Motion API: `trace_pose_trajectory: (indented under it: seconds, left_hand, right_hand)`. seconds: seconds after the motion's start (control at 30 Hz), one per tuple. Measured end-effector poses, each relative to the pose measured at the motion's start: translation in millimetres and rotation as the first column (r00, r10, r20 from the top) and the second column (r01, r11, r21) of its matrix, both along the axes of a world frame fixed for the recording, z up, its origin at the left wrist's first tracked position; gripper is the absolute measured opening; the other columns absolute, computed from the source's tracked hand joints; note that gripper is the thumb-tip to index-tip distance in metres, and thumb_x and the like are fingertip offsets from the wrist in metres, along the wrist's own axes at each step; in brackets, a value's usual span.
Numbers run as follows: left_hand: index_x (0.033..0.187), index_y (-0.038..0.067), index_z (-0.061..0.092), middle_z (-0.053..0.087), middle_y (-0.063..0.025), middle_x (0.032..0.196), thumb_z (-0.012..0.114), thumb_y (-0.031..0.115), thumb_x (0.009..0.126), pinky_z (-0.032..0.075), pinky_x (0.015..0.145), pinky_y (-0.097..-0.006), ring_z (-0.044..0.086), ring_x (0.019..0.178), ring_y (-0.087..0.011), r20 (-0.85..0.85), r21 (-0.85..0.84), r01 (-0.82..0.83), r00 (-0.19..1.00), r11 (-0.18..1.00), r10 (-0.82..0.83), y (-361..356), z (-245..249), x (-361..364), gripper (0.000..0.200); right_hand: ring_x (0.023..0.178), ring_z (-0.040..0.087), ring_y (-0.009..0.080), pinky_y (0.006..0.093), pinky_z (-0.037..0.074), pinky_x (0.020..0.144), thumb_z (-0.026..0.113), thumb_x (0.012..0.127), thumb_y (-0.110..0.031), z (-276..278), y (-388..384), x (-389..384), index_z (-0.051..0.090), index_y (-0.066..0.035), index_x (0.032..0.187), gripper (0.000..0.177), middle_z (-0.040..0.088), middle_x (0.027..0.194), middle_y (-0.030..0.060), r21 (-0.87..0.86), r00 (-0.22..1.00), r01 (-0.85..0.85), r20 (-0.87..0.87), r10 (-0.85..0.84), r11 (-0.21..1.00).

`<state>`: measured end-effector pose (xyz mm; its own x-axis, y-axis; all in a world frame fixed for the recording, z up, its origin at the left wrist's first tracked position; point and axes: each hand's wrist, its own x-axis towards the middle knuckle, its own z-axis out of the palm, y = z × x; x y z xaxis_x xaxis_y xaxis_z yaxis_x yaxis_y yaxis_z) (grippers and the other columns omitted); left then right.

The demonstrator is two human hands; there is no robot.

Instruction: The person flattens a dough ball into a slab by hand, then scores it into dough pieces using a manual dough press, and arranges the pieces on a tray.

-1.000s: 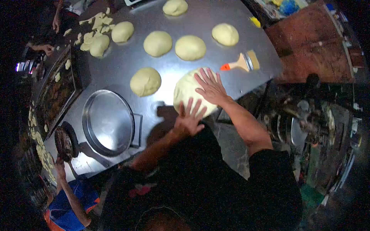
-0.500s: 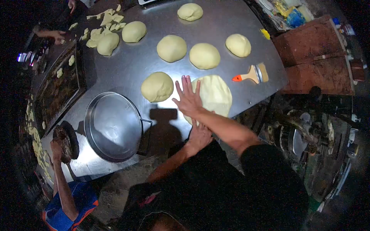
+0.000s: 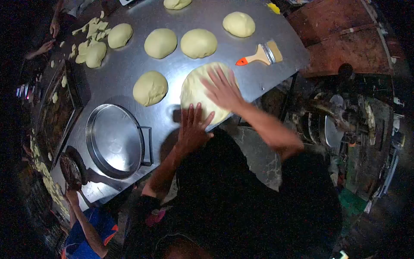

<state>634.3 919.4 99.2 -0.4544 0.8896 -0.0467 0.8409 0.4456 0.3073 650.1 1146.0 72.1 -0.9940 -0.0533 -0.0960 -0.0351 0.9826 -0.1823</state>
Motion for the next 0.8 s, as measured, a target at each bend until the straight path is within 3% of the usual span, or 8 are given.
trace_pose_trajectory:
  seconds: [0.2,0.23,0.3,0.37,0.57,0.67,0.7,0.8]
  left_hand:
    - [0.130,0.019,0.055,0.046,-0.0171,0.140,0.062,0.043,0.086,0.035,0.108,-0.0417,0.041,0.133,-0.0274,0.415,-0.380,0.203,0.909,0.903,-0.030,21,41,-54,0.051]
    - [0.126,0.010,0.056,0.057,-0.0175,0.127,0.058,0.035,0.089,0.046,0.096,-0.0378,0.054,0.120,-0.0252,0.610,-0.013,-0.351,0.739,0.936,0.286,15,-33,-72,0.045]
    - [0.118,0.002,0.058,0.062,-0.0176,0.108,0.063,0.025,0.084,0.048,0.084,-0.0438,0.059,0.099,-0.0346,0.190,0.246,-0.345,0.934,0.906,0.304,63,17,-108,0.041]
    - [0.110,0.002,0.059,0.062,-0.0214,0.101,0.062,0.030,0.081,0.046,0.084,-0.0441,0.056,0.100,-0.0391,0.205,0.204,-0.375,0.919,0.904,0.335,95,-19,-126,0.041]
    - [0.101,0.001,0.058,0.060,-0.0125,0.091,0.065,0.032,0.082,0.049,0.076,-0.0351,0.060,0.087,-0.0226,0.450,0.259,-0.269,0.884,0.928,0.131,64,31,-125,0.037]
    - [0.112,0.001,0.058,0.064,-0.0049,0.095,0.063,0.032,0.088,0.048,0.072,-0.0286,0.057,0.080,-0.0124,0.924,0.025,-0.513,0.339,0.858,0.175,62,19,-118,0.039]
    - [0.119,0.000,0.059,0.066,-0.0061,0.094,0.064,0.031,0.088,0.050,0.071,-0.0269,0.059,0.077,-0.0129,0.909,0.003,-0.414,0.381,0.910,0.170,65,24,-113,0.044]
    - [0.116,0.001,0.063,0.067,-0.0047,0.089,0.065,0.031,0.088,0.050,0.067,-0.0272,0.060,0.073,-0.0122,0.800,-0.027,-0.356,0.553,0.934,0.234,46,34,-110,0.041]
  right_hand:
    - [0.136,0.032,0.0362,0.0544,0.026,0.109,0.056,0.091,-0.031,10,27,31,0.040,-0.015,0.141,0.054,0.041,0.142,0.0176,-0.239,0.985,0.080,-0.129,-0.114,0.968]
    - [0.130,0.042,0.0367,0.0491,0.034,0.107,0.059,0.088,-0.028,8,35,29,0.044,-0.010,0.138,0.055,0.051,0.133,0.0200,-0.467,0.972,0.132,-0.110,-0.206,0.874]
    - [0.111,0.057,0.0370,0.0421,0.046,0.095,0.064,0.083,-0.022,27,35,4,0.054,-0.002,0.123,0.046,0.062,0.115,0.0211,-0.401,0.886,0.212,-0.306,-0.349,0.891]
    - [0.103,0.059,0.0377,0.0467,0.047,0.087,0.065,0.081,-0.020,31,37,-19,0.061,0.001,0.108,0.035,0.062,0.109,0.0222,-0.464,0.804,0.555,0.085,-0.589,0.691]
    - [0.089,0.057,0.0099,0.0279,0.048,0.078,0.073,0.078,-0.021,79,58,0,0.058,0.001,0.110,0.041,0.062,0.091,0.0061,-0.738,0.940,0.309,0.333,-0.074,0.600]
    - [0.091,0.060,0.0127,0.0283,0.047,0.084,0.068,0.084,-0.024,42,33,3,0.061,0.001,0.111,0.037,0.066,0.095,0.0101,-0.898,0.843,0.433,0.433,-0.320,-0.074]
    - [0.092,0.061,0.0139,0.0287,0.049,0.082,0.068,0.085,-0.025,60,22,5,0.061,0.000,0.117,0.042,0.067,0.101,0.0127,-0.784,0.807,0.577,0.501,-0.314,0.231]
    - [0.086,0.064,0.0149,0.0296,0.051,0.077,0.070,0.083,-0.021,63,16,11,0.061,0.001,0.117,0.041,0.069,0.099,0.0111,-0.788,0.804,0.565,0.459,-0.378,0.244]
